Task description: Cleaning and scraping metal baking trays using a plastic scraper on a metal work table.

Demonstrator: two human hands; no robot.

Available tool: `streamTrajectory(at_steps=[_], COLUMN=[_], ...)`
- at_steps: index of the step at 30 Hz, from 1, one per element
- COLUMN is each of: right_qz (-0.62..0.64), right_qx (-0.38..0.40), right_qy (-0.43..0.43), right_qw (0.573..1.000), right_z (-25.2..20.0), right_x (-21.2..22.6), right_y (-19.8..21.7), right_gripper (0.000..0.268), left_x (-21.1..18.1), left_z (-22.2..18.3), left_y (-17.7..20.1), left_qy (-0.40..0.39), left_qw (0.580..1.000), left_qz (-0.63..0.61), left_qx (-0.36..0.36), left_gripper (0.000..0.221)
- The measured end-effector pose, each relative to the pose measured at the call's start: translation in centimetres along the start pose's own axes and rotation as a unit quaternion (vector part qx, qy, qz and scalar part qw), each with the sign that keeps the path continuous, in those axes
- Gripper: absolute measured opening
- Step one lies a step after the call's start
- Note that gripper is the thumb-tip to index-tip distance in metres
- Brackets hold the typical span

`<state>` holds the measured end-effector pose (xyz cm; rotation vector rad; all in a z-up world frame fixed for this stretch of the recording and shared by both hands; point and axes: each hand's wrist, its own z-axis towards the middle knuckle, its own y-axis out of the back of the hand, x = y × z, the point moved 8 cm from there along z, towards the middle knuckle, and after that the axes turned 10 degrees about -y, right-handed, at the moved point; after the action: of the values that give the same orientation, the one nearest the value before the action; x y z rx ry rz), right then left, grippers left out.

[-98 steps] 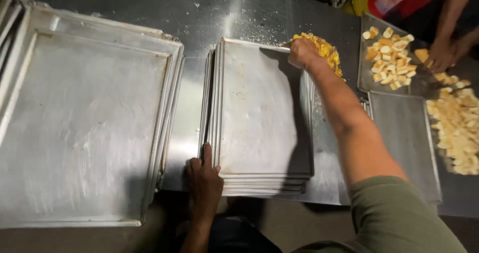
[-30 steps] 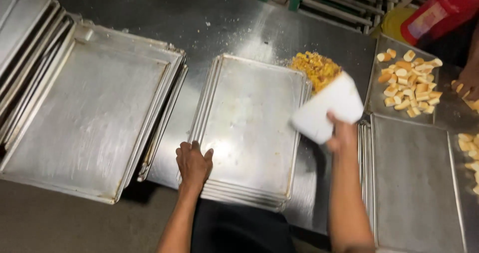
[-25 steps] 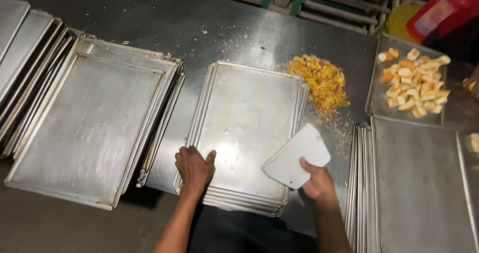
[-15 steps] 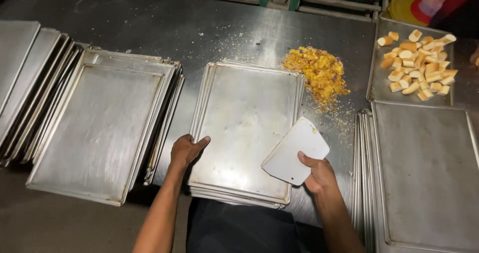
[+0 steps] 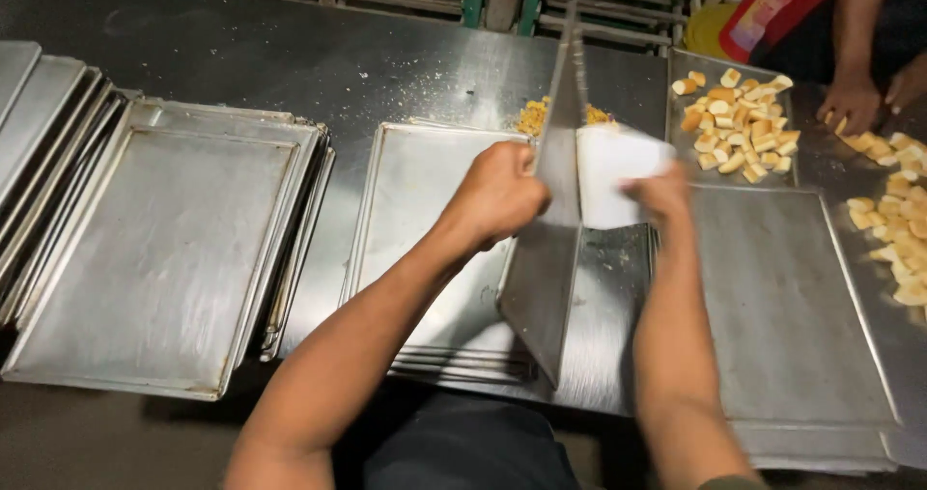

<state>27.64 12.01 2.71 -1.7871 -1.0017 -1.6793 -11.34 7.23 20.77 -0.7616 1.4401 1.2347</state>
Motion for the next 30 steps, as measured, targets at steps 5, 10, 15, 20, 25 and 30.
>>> streamTrajectory(at_steps=[5, 10, 15, 20, 25, 30], right_qz=[0.091, -0.158, -0.034, -0.36, -0.44, -0.568], right_qx=[0.036, 0.025, 0.015, 0.048, 0.175, 0.22], right_qy=[0.01, 0.16, 0.173, 0.121, 0.306, 0.267], right_qw=[0.995, 0.974, 0.984, 0.924, 0.826, 0.747], right_z=[0.9, -4.6, -17.9, -30.4, -41.2, -42.1], right_x=[0.9, 2.0, 4.7, -0.6, 0.7, -4.6], right_y=[-1.9, -4.5, -2.8, -6.3, -15.5, -19.0], right_gripper=[0.036, 0.035, 0.032, 0.03, 0.058, 0.054], left_x=[1.8, 6.7, 15.4, 28.8, 37.6, 37.8], left_z=[0.2, -2.3, -11.5, -26.8, -34.7, -33.2], left_y=[0.8, 5.8, 25.4, 48.4, 55.6, 55.6], left_qy=[-0.004, -0.064, -0.023, 0.17, 0.238, 0.218], left_qw=[0.996, 0.988, 0.995, 0.91, 0.866, 0.878], left_qz=[0.061, -0.11, -0.095, 0.104, 0.085, 0.152], left_qx=[0.059, 0.082, -0.013, -0.364, -0.432, -0.398], left_gripper=[0.009, 0.014, 0.016, 0.036, 0.027, 0.029])
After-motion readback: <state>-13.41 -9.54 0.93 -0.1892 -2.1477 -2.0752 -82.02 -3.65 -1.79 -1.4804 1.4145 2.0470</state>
